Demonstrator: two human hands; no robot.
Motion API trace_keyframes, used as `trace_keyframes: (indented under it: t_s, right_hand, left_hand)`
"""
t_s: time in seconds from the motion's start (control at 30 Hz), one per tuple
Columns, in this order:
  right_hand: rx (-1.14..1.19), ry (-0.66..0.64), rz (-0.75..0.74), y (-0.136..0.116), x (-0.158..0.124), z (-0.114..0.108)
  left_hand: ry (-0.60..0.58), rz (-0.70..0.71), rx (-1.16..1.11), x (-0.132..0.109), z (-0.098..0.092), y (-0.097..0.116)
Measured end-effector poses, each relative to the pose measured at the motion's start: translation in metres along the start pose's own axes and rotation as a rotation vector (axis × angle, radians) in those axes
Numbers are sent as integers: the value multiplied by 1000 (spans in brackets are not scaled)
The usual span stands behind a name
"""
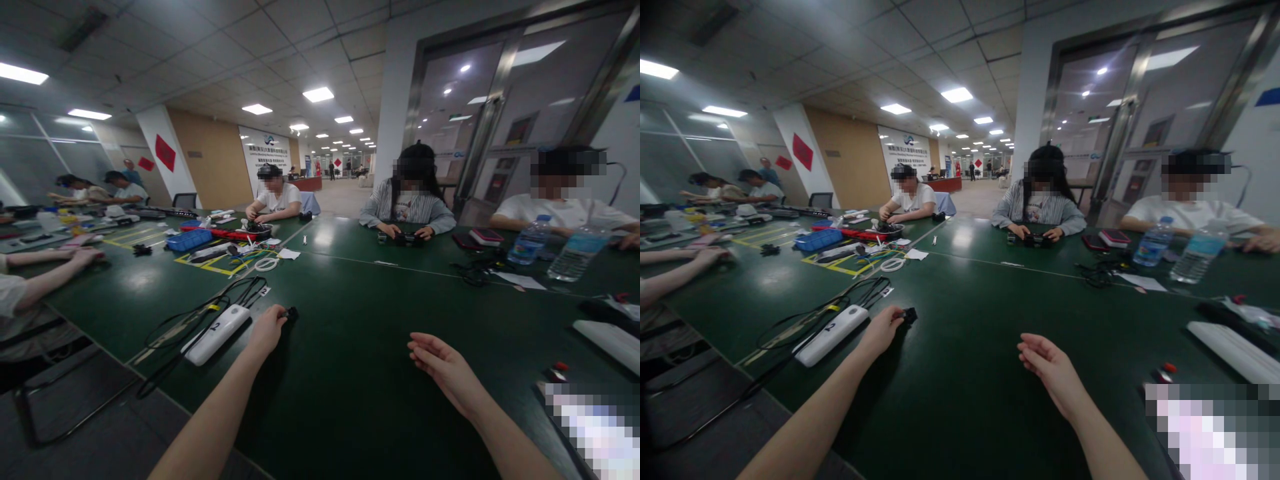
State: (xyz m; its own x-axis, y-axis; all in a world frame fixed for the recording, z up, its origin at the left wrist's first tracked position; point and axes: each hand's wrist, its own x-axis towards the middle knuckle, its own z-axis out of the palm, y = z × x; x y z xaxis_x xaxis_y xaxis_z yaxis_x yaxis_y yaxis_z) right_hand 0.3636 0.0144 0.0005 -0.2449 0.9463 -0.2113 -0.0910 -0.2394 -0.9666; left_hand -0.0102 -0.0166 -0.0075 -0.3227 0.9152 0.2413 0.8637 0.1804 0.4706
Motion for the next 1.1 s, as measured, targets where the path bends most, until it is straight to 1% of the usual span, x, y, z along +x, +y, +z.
trace_keyframes:
  t_s: [0.3, 0.63, 0.87, 1.1]
  right_hand:
    - [0, -14, -7, 2, 2, -2]
    - [-15, -5, -14, 3, 2, 0]
    - [0, 3, 7, 2, 2, 0]
    - [-7, -12, 11, 3, 2, -3]
  left_hand:
    - [-37, -2, -17, -1, -2, -3]
    - [-22, -8, 92, -1, -2, 5]
    - [-21, 50, 112, 0, -2, 1]
    - [-14, 41, 81, -1, -3, -2]
